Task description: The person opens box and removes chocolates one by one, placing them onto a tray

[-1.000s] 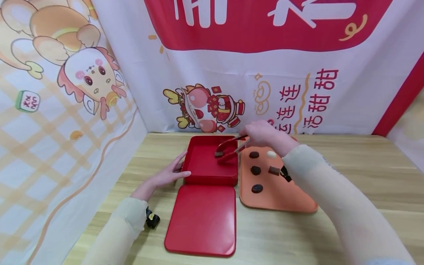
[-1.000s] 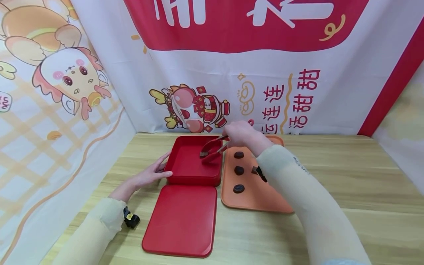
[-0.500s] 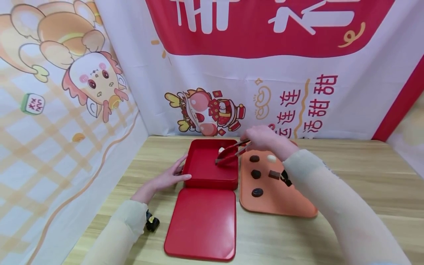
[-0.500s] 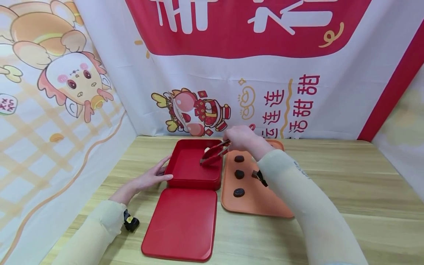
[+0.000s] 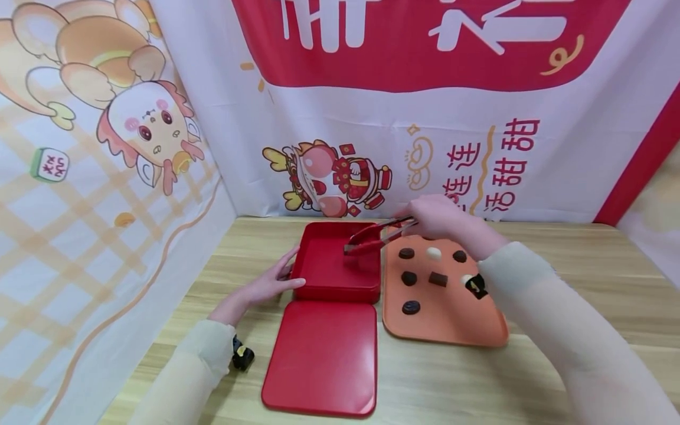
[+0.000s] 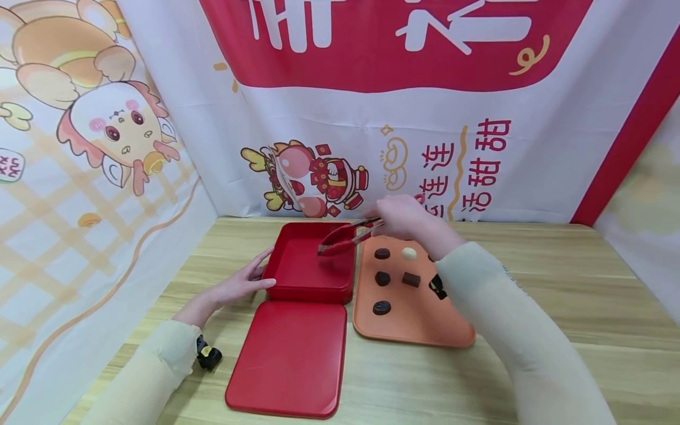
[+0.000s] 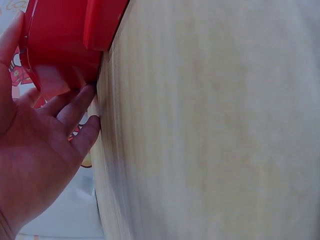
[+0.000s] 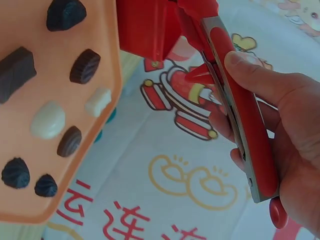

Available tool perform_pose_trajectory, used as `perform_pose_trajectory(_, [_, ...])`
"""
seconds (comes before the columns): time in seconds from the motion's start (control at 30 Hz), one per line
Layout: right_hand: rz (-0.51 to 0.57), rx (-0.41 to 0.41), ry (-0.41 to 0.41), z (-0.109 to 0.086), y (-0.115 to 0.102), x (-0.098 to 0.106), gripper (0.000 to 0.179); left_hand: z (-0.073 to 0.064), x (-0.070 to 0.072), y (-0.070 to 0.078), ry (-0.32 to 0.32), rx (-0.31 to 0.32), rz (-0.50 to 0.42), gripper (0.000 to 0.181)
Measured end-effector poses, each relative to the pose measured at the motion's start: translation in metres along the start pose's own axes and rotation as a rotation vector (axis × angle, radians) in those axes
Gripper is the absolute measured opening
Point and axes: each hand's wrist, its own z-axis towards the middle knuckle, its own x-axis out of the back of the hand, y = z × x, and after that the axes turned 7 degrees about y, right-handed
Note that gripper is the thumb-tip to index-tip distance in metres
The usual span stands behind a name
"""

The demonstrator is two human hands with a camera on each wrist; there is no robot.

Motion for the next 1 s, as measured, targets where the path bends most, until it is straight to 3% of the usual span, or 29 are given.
perform_pose_trajectory(0.1, [0.01, 0.009, 0.026, -0.011, 0.005, 0.007, 0.036, -0.005, 0.0, 0.011, -0.009, 0.001, 0.001, 0.088])
perform_pose_trajectory(0.33, [-0.008, -0.029, 0.054, -0.044, 0.014, 0.021, 0.04, 0.003, -0.001, -0.012, 0.022, -0.002, 0.034, 0.09])
perform_pose_trajectory(0.67, [0.013, -0.113, 0.059, -0.092, 0.028, 0.032, 0.043, 0.003, -0.001, -0.014, 0.017, -0.002, 0.031, 0.089])
perform_pose_trajectory(1.0, [-0.019, -0.142, 0.053, -0.135, 0.037, 0.036, 0.049, 0.004, 0.0, -0.012, 0.008, -0.009, 0.024, 0.09])
